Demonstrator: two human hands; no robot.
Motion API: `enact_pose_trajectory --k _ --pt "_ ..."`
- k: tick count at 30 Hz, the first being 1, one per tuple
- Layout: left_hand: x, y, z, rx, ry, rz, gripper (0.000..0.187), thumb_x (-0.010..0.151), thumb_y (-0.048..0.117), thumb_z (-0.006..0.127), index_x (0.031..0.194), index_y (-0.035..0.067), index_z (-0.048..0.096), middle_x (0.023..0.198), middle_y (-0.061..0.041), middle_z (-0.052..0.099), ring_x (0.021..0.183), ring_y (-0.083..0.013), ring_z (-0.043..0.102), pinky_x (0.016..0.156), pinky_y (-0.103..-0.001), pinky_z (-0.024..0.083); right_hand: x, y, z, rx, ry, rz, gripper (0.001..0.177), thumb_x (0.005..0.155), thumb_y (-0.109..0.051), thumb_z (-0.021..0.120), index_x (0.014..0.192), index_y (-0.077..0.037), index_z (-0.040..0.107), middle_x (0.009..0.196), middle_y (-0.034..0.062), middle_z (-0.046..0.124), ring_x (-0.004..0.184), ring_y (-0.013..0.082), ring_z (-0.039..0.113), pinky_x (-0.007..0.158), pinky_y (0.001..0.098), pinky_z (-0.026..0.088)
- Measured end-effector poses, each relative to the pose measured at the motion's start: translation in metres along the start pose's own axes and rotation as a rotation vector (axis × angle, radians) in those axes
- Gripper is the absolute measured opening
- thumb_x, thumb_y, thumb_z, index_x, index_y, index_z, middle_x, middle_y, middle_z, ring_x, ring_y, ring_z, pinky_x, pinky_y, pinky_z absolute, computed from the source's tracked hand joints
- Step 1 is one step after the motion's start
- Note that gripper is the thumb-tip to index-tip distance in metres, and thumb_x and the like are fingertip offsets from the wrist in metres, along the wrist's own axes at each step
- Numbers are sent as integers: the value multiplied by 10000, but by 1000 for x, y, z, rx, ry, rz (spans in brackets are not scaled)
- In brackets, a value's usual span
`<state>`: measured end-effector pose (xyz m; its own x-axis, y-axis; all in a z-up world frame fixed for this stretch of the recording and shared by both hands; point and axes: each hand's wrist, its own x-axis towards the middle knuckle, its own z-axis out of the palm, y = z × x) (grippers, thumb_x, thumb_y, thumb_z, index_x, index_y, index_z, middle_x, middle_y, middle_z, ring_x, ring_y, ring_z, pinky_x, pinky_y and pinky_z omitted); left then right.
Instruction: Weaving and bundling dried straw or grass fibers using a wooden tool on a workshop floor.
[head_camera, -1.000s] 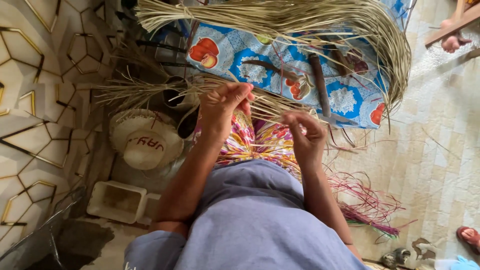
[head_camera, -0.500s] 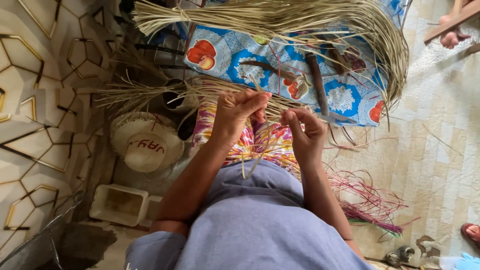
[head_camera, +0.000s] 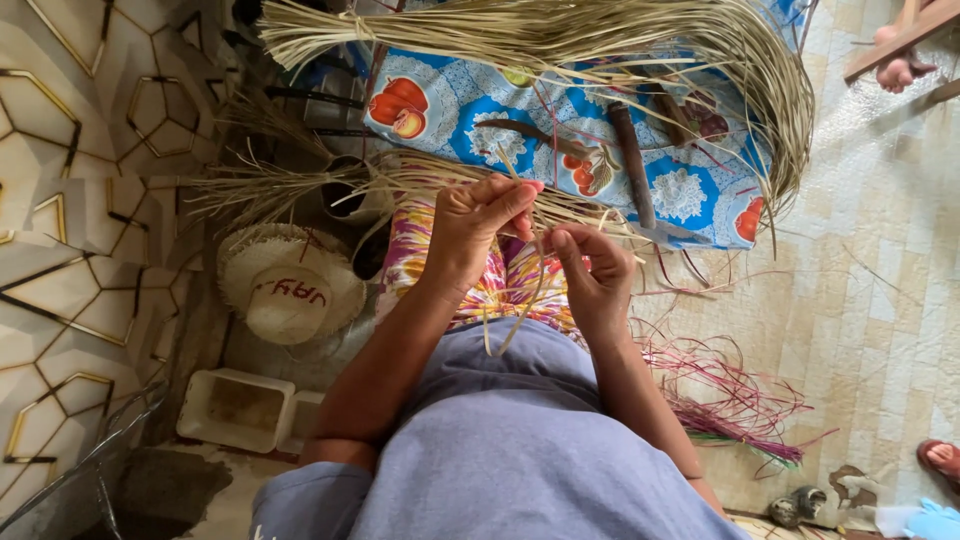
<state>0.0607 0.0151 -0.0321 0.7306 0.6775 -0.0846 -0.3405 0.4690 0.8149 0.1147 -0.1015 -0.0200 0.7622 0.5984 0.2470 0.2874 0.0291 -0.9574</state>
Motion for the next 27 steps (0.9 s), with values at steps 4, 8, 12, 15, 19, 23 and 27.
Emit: enact_pose_trajectory --k 4,8,12,15,19,23,27 --pt "2 -6 -4 75 -19 51 92 734 76 704 718 1 654 514 -100 539 452 -138 592 446 -243 538 2 -9 4 9 -80 54 211 903 -138 525 827 5 659 628 85 621 646 96 544 677 287 479" --pt "2 -5 -4 268 -36 145 89 744 126 709 723 48 671 564 -24 517 474 -29 505 458 -173 474 -7 5 0 161 -161 176 229 921 -156 493 841 17 620 542 56 517 546 98 459 577 225 413" --pt "5 33 -15 280 78 168 170 808 217 675 733 72 630 540 -33 516 457 -92 497 468 -194 485 -6 -3 -39 -5 -204 205 162 885 -145 556 859 -13 646 610 75 585 557 87 452 552 244 404" --pt "15 64 -45 142 255 141 116 780 189 635 787 73 635 564 15 497 470 -39 455 429 -159 400 -4 -28 -91 -310 -316 95 114 829 -109 630 824 -6 677 597 145 590 566 226 551 589 355 443" --pt "23 108 -102 -106 352 323 71 828 91 625 873 37 633 721 -22 534 501 -41 378 420 -127 317 -19 -40 -159 -537 -375 171 125 862 -76 539 895 -43 655 835 54 641 787 136 565 710 247 432" --pt "36 104 -159 -234 487 402 490 701 278 751 1105 27 631 803 -8 603 555 -48 447 495 -138 356 -24 -48 -163 -612 -312 132 138 912 -79 523 857 3 620 610 21 460 592 110 422 570 232 333" --pt "11 20 -97 -7 65 83 666 791 536 497 1304 116 430 907 -33 576 639 -93 520 571 -236 475 -8 -2 -131 -821 -165 71 171 930 -132 618 767 -79 622 667 2 574 703 156 506 704 287 389"
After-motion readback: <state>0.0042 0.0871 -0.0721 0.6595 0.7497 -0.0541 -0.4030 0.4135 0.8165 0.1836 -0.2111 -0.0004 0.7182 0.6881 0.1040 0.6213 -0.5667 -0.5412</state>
